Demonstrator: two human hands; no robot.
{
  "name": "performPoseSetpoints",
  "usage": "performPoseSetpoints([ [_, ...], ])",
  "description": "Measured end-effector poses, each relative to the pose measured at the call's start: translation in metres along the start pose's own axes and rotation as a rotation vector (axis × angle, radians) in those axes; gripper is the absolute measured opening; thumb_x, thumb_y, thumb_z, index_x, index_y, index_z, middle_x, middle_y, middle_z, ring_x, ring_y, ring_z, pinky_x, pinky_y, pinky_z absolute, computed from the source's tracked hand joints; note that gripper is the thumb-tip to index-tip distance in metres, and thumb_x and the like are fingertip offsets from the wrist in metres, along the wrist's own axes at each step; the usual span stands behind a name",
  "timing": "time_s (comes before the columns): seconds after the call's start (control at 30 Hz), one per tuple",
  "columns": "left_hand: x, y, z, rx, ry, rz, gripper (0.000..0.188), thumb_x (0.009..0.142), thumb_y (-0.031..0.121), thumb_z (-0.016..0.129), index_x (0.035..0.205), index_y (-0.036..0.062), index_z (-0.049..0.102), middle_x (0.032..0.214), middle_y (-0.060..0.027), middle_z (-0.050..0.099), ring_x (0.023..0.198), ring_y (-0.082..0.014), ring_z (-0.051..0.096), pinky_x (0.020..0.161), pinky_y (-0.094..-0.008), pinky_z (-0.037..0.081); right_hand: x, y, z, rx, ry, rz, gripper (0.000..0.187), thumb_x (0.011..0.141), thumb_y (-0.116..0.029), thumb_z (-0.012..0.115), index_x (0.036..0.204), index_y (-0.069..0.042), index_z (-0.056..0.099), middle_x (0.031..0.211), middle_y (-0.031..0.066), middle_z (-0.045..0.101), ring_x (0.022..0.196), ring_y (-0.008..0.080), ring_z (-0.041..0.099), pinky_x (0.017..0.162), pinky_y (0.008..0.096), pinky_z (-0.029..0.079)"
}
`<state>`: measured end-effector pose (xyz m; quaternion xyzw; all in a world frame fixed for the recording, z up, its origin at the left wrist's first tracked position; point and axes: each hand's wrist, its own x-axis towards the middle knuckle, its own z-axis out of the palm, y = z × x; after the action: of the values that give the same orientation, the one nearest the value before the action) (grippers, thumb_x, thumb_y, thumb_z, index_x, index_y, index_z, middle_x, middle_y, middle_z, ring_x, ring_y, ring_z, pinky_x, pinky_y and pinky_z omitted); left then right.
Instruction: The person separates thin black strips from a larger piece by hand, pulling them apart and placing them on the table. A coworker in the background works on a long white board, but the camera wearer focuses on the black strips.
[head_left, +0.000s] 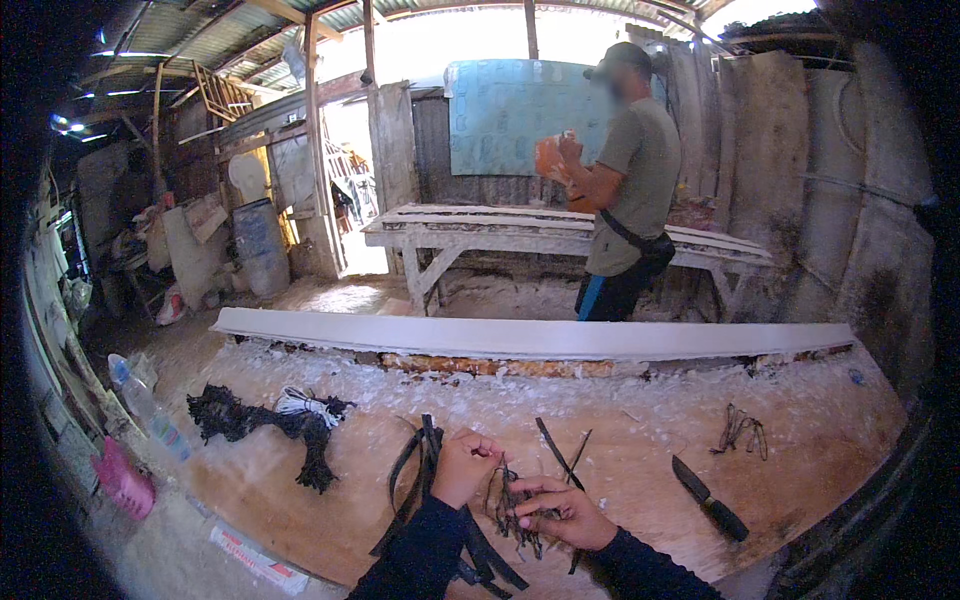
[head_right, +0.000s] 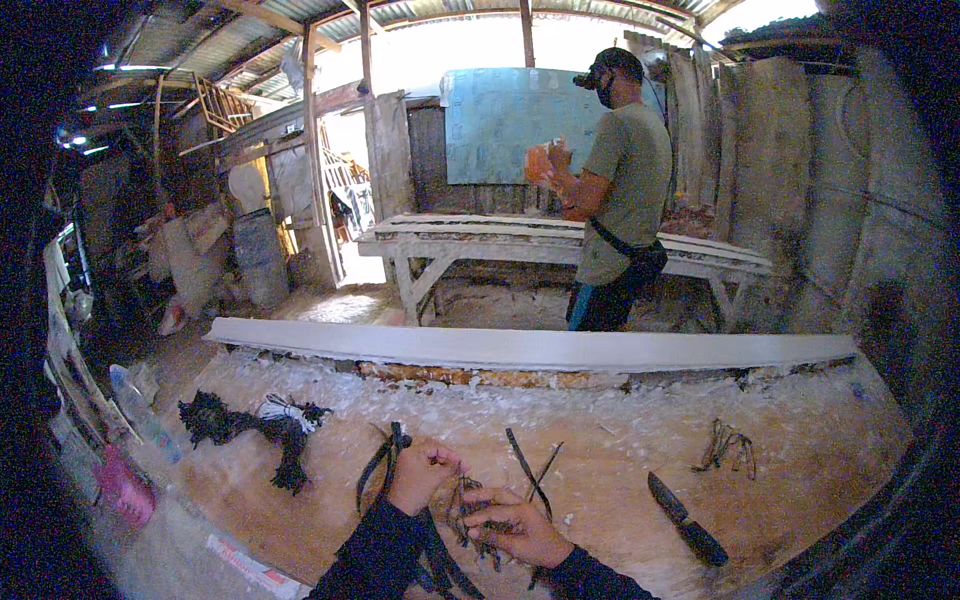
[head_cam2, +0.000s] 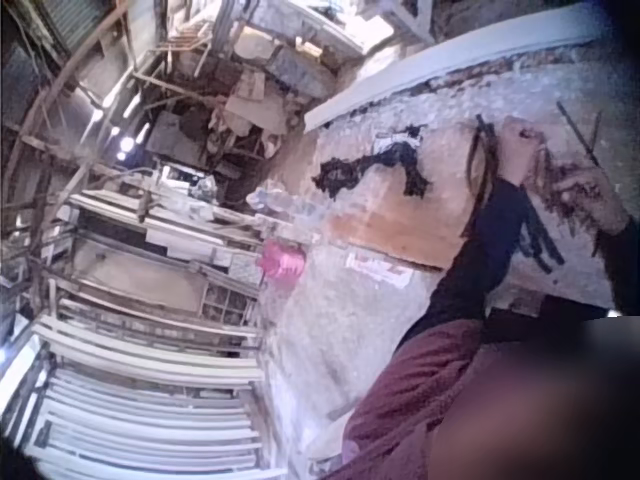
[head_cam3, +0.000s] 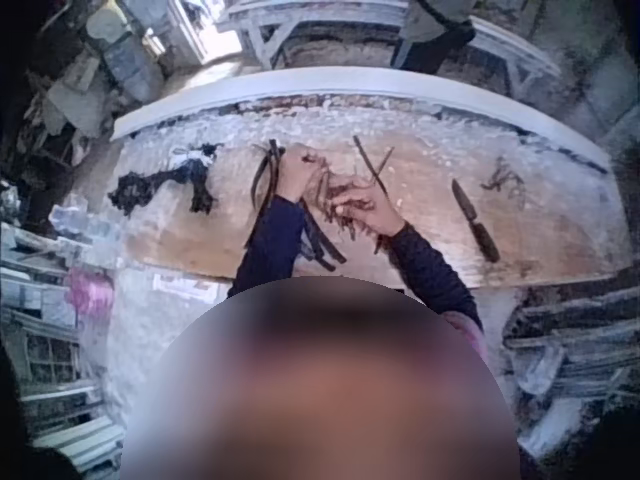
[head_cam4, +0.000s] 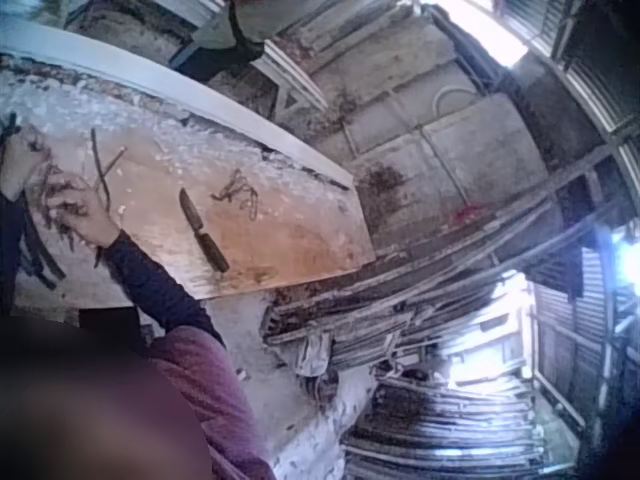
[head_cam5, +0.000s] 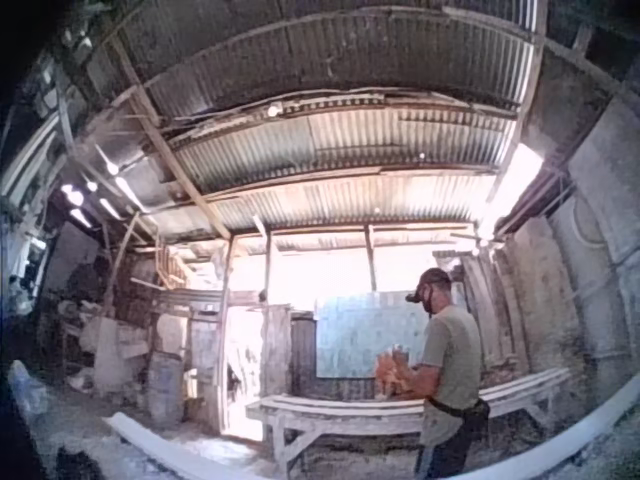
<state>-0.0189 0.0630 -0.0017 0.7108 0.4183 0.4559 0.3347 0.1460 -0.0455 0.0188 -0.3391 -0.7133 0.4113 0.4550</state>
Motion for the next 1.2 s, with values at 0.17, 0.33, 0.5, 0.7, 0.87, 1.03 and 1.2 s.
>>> performPoseSetpoints([
  [0.17, -0.011, 0.009, 0.013, -0.005, -0.042, 0.076, 0.007, 0.066, 0.001, 0.065, 0.073, 0.0016, 0.063, 0.074, -0.0080, 0.053, 0.067, -0.0175, 0.054, 0.061, -0.0272, 0.044, -0.004, -0.001, -0.007, 0.153, 0.111, 0.156, 0.007, 0.072, -0.005, 0.067, 0.077, -0.004, 0.062, 0.082, 0.0051, 0.060, 0.089, 0.0154, 0.052, 0.083, 0.0295, 0.039],
  [0.33, -0.014, 0.016, 0.018, 0.097, -0.130, 0.251, 0.009, 0.070, 0.005, 0.064, 0.078, 0.0017, 0.062, 0.074, -0.0081, 0.052, 0.068, -0.0191, 0.054, 0.063, -0.0274, 0.044, 0.002, 0.009, -0.017, 0.171, 0.371, 0.214, 0.015, 0.071, 0.000, 0.066, 0.066, -0.003, 0.052, 0.070, 0.0023, 0.055, 0.072, 0.0092, 0.051, 0.069, 0.0245, 0.042],
  [0.5, -0.024, 0.025, 0.026, -0.188, -0.616, 0.267, 0.015, 0.079, 0.015, 0.060, 0.083, 0.0000, 0.060, 0.078, -0.0088, 0.051, 0.073, -0.0188, 0.054, 0.068, -0.0274, 0.042, 0.003, 0.015, -0.030, -0.203, 0.760, 0.226, 0.017, 0.072, 0.000, 0.063, 0.066, -0.004, 0.047, 0.067, 0.0012, 0.051, 0.067, 0.0088, 0.049, 0.059, 0.0224, 0.040],
  [0.7, -0.031, 0.035, 0.026, -0.453, -0.881, 0.157, 0.023, 0.083, 0.025, 0.056, 0.085, 0.0022, 0.056, 0.079, -0.0028, 0.050, 0.077, -0.0132, 0.049, 0.071, -0.0262, 0.039, 0.006, 0.028, -0.036, -0.407, 0.819, 0.113, 0.014, 0.069, 0.001, 0.059, 0.082, -0.004, 0.060, 0.073, 0.0077, 0.056, 0.073, 0.0202, 0.053, 0.066, 0.0304, 0.042],
  [0.87, -0.015, 0.023, 0.005, -0.236, -0.797, -0.010, 0.018, 0.081, 0.020, 0.059, 0.080, 0.0019, 0.055, 0.068, 0.0018, 0.049, 0.069, -0.0076, 0.048, 0.062, -0.0227, 0.038, 0.004, 0.032, -0.027, -0.547, 0.718, 0.085, 0.007, 0.070, -0.006, 0.064, 0.077, -0.005, 0.064, 0.072, 0.0067, 0.054, 0.072, 0.0181, 0.051, 0.067, 0.0296, 0.041],
  [1.03, -0.003, 0.014, -0.010, -0.449, -0.405, -0.179, 0.012, 0.074, 0.010, 0.064, 0.071, 0.0048, 0.055, 0.062, 0.0013, 0.052, 0.055, -0.0063, 0.048, 0.052, -0.0200, 0.037, 0.000, 0.018, -0.019, -0.353, 0.539, 0.093, 0.008, 0.070, -0.010, 0.068, 0.075, -0.006, 0.065, 0.080, 0.0062, 0.057, 0.080, 0.0165, 0.051, 0.073, 0.0282, 0.039],
  [1.2, -0.006, 0.015, -0.012, -0.357, -0.137, -0.367, 0.013, 0.071, 0.008, 0.067, 0.069, 0.0048, 0.055, 0.058, 0.0022, 0.051, 0.048, -0.0055, 0.046, 0.045, -0.0179, 0.035, -0.005, 0.008, -0.007, -0.039, 0.234, 0.084, 0.010, 0.073, -0.013, 0.067, 0.079, -0.006, 0.065, 0.092, 0.0065, 0.057, 0.092, 0.0178, 0.051, 0.080, 0.0291, 0.039],
])
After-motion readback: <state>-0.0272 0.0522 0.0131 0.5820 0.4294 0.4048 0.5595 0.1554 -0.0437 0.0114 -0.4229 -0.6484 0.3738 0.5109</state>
